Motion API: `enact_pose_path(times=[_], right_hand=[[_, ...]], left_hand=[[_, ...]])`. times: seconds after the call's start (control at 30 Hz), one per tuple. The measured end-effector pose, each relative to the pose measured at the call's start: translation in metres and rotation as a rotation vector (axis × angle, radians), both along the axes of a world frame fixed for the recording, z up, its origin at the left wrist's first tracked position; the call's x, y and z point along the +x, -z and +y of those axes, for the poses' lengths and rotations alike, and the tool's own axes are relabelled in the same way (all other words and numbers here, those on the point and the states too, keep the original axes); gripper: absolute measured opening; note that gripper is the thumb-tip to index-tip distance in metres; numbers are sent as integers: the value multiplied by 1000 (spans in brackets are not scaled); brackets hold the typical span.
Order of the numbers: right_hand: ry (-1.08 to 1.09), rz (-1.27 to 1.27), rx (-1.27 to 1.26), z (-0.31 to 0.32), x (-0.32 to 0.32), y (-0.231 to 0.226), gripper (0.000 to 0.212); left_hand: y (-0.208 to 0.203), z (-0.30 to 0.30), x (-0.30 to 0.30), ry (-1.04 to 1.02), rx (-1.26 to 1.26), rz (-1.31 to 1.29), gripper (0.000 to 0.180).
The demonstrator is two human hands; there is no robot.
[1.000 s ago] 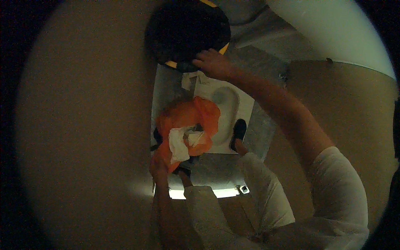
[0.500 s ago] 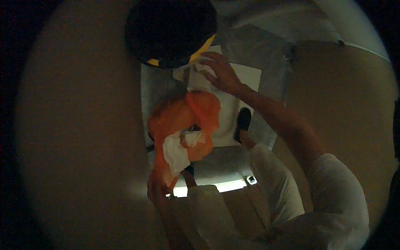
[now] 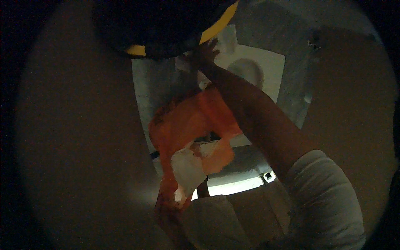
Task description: The person mops the floor of a bathroom stall, then collects trash into an orange bag and removes it. They proceed to wipe the sink basin and faucet with a dark cloth, rinsing the cloth under running water.
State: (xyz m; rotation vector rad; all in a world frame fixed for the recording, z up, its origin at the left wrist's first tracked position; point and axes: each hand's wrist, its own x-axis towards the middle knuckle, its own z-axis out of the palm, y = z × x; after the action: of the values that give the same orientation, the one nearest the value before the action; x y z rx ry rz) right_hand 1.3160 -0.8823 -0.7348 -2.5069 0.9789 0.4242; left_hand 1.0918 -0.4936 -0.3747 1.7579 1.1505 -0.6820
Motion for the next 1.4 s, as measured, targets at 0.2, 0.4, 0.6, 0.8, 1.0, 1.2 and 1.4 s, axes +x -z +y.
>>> enact_pose_path(times=[0.2,0.4,0.6,0.8,1.0,1.2,1.4], right_hand=[[-114,-262,-213,-115,-21,57,65],[83,-240,352,-143,-35,-26,41],[264,-349,983,-154,-141,-153,46],[-230,-450,1221,19,-192,-268,50],[-915,-435,496,174,-177,-205,38],[-825,-292,423,72,-137,-210,36],[-792,-122,93,-83,-74,-152,36]], left_hand=[[15,-10,18,62,-60,11,45],[9,-19,4,-4,-66,4,46],[0,-32,3,-40,-117,-25,46],[-5,-55,29,-60,-240,-41,47],[-43,-68,33,-185,-270,-66,47],[-42,-67,102,-97,-342,-61,48],[-60,-64,77,-186,-272,-91,49]])
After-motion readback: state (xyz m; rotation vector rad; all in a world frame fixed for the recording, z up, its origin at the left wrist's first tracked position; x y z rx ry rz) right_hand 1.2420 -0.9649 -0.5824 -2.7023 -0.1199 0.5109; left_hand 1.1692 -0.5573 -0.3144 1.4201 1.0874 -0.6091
